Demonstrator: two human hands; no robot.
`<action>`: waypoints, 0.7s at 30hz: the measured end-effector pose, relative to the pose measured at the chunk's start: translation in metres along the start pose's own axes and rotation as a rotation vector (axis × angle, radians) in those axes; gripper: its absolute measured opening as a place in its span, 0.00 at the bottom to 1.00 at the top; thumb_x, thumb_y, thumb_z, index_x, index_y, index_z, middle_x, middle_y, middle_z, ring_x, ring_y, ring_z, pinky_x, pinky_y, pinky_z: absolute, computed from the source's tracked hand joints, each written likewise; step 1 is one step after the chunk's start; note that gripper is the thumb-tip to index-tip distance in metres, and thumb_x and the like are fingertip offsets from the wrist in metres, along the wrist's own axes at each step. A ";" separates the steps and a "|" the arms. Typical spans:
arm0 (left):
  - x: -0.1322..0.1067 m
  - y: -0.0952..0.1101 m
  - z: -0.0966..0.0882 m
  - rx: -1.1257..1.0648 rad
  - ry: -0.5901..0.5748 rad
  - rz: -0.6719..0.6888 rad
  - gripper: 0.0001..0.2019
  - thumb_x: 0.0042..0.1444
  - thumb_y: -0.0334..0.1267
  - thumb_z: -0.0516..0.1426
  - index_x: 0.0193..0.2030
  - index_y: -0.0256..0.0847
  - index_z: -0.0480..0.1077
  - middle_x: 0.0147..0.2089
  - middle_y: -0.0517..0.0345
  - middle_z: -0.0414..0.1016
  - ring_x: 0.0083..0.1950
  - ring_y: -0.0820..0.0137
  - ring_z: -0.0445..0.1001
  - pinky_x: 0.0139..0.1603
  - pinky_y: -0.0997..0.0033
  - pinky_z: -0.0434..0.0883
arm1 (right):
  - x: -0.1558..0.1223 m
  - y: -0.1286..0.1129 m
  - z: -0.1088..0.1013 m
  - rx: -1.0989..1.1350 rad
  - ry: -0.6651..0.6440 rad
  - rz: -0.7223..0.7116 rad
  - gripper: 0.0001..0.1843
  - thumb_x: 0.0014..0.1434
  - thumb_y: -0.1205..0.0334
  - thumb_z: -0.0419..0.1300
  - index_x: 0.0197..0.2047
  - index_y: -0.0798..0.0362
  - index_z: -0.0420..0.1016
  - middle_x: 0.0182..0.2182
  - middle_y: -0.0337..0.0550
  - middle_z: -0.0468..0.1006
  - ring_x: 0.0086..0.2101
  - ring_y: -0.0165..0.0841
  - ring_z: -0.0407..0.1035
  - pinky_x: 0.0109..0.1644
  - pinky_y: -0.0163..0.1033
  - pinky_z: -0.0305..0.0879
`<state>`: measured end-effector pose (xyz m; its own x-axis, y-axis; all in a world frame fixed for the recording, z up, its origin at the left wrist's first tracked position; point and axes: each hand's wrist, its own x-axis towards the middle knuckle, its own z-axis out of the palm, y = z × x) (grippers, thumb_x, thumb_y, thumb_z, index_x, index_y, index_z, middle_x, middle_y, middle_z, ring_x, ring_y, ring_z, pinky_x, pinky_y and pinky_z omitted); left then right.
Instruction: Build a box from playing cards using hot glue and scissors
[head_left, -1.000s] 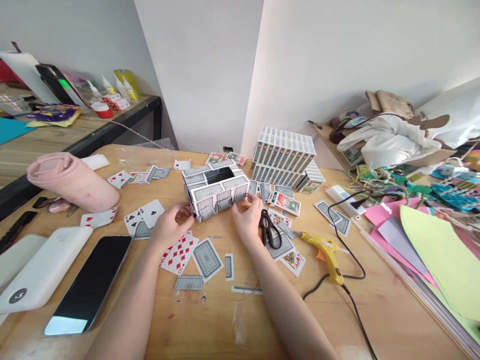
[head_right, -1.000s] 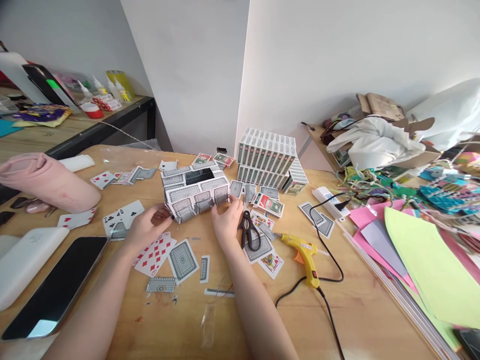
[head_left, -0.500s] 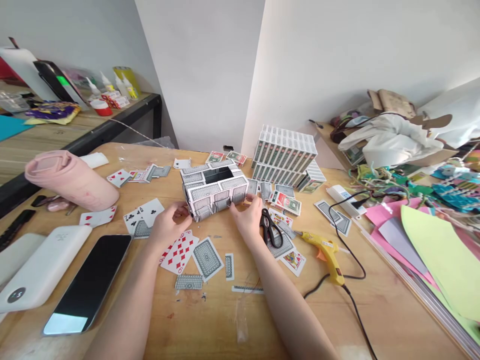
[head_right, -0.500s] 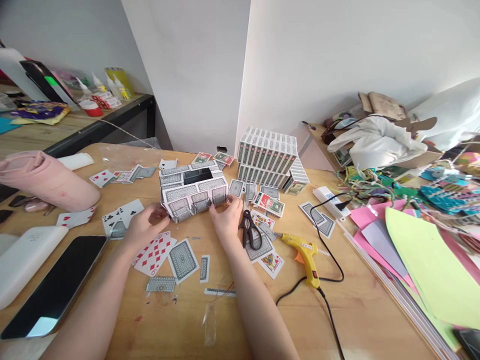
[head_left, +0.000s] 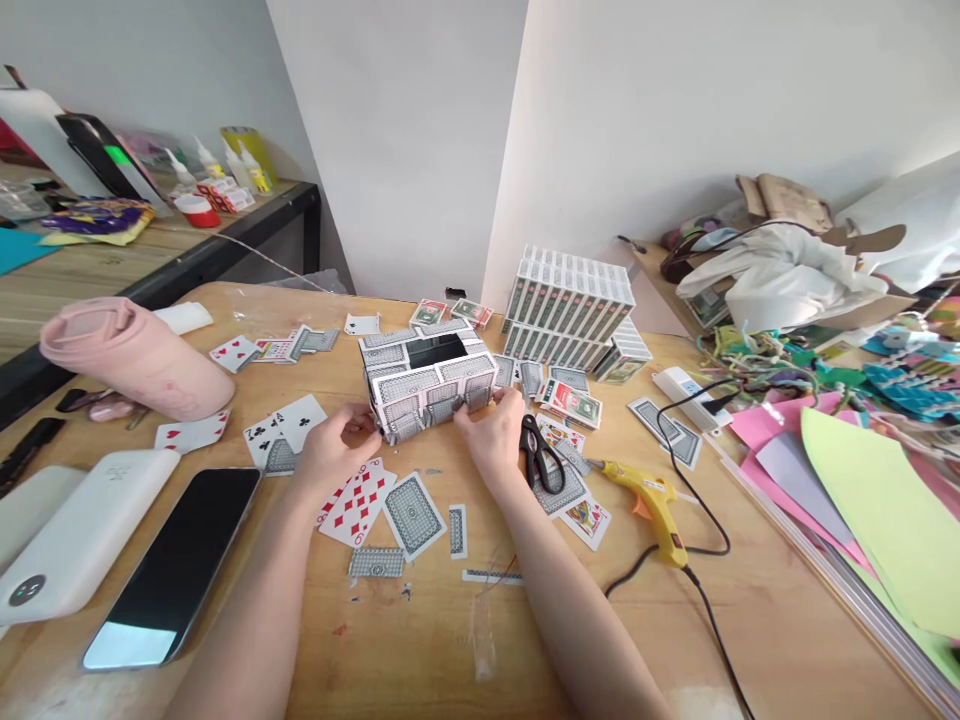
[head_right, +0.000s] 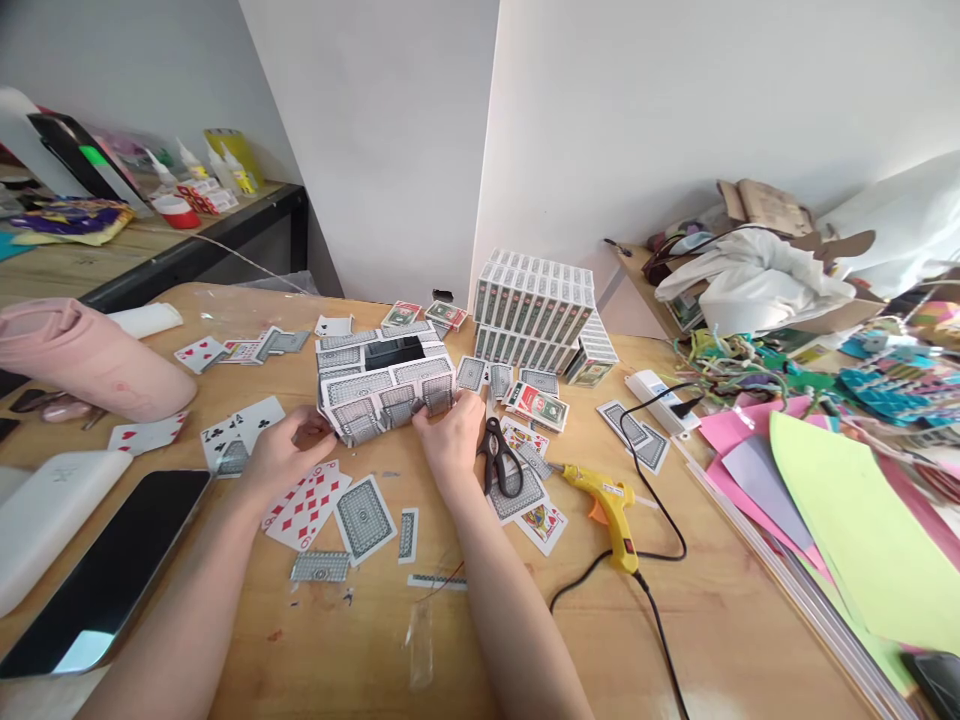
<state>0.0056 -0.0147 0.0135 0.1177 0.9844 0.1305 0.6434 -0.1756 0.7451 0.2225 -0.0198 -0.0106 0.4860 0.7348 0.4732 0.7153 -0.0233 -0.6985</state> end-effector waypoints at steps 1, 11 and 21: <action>0.000 0.001 0.000 -0.001 0.000 -0.001 0.11 0.47 0.41 0.55 0.38 0.42 0.68 0.35 0.58 0.75 0.39 0.68 0.72 0.42 0.71 0.67 | 0.000 -0.001 0.000 0.002 -0.003 0.009 0.19 0.43 0.59 0.60 0.37 0.52 0.55 0.33 0.44 0.62 0.37 0.39 0.59 0.42 0.45 0.61; -0.001 0.003 -0.001 0.003 -0.004 -0.012 0.10 0.47 0.41 0.56 0.37 0.42 0.68 0.35 0.59 0.75 0.38 0.67 0.73 0.41 0.71 0.67 | -0.002 0.004 0.000 0.161 0.025 0.115 0.22 0.43 0.59 0.62 0.39 0.52 0.56 0.36 0.43 0.65 0.38 0.36 0.63 0.44 0.43 0.62; -0.001 0.005 -0.001 -0.005 -0.007 -0.029 0.10 0.46 0.42 0.56 0.36 0.42 0.68 0.35 0.58 0.75 0.39 0.67 0.73 0.43 0.70 0.67 | -0.001 0.009 0.002 0.229 -0.021 0.199 0.24 0.42 0.57 0.64 0.41 0.53 0.61 0.38 0.46 0.67 0.37 0.35 0.66 0.43 0.42 0.65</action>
<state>0.0078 -0.0167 0.0177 0.1044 0.9890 0.1044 0.6428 -0.1473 0.7517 0.2272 -0.0192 -0.0186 0.5932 0.7449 0.3054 0.4739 -0.0164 -0.8804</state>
